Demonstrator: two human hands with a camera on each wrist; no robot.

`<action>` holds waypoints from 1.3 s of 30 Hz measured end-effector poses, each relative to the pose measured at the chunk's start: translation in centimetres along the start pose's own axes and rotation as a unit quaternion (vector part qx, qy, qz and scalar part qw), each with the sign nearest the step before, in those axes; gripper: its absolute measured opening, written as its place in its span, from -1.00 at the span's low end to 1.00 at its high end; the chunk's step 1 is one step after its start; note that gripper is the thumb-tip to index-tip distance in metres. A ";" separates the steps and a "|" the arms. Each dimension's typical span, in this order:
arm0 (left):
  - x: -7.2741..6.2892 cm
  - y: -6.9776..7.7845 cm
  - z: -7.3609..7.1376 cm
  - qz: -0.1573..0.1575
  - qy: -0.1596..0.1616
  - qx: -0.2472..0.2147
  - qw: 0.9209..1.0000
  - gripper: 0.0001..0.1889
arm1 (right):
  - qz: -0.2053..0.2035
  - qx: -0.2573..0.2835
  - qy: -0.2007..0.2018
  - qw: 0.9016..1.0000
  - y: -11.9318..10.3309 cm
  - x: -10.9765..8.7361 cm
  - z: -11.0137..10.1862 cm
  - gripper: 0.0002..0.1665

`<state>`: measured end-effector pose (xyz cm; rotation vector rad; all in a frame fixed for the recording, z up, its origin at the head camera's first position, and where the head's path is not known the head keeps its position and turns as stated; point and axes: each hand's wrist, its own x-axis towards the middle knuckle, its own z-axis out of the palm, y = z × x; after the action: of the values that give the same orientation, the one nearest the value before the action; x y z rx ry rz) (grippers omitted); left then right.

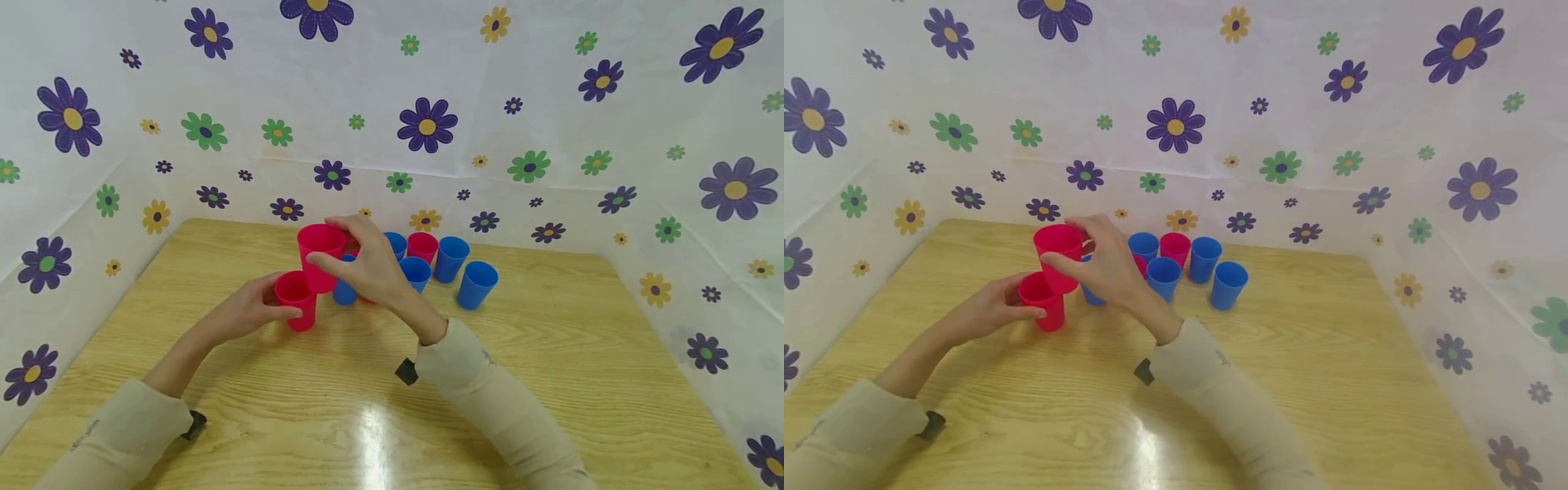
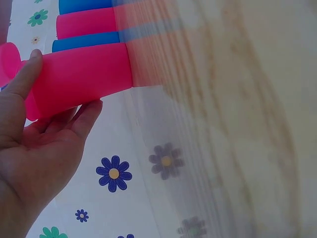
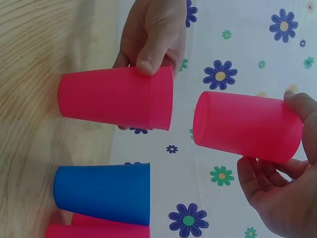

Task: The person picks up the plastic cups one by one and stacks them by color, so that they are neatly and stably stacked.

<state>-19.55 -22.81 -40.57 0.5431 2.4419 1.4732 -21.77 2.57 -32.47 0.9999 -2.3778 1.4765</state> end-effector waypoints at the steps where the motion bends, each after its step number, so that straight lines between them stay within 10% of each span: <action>1: 0.0 0.0 0.0 0.000 0.000 0.001 1.000 -0.35 | -0.003 0.003 -0.003 1.000 0.0 0.1 0.2 -0.30; 39: -0.1 0.0 0.1 0.011 0.002 0.003 1.000 -0.38 | 0.018 -0.010 -0.063 0.998 1.9 0.2 4.6 -0.25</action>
<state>-19.43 -22.76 -40.65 0.5706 2.4524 1.4764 -22.21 -0.88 -36.02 1.0817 -2.5042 1.4374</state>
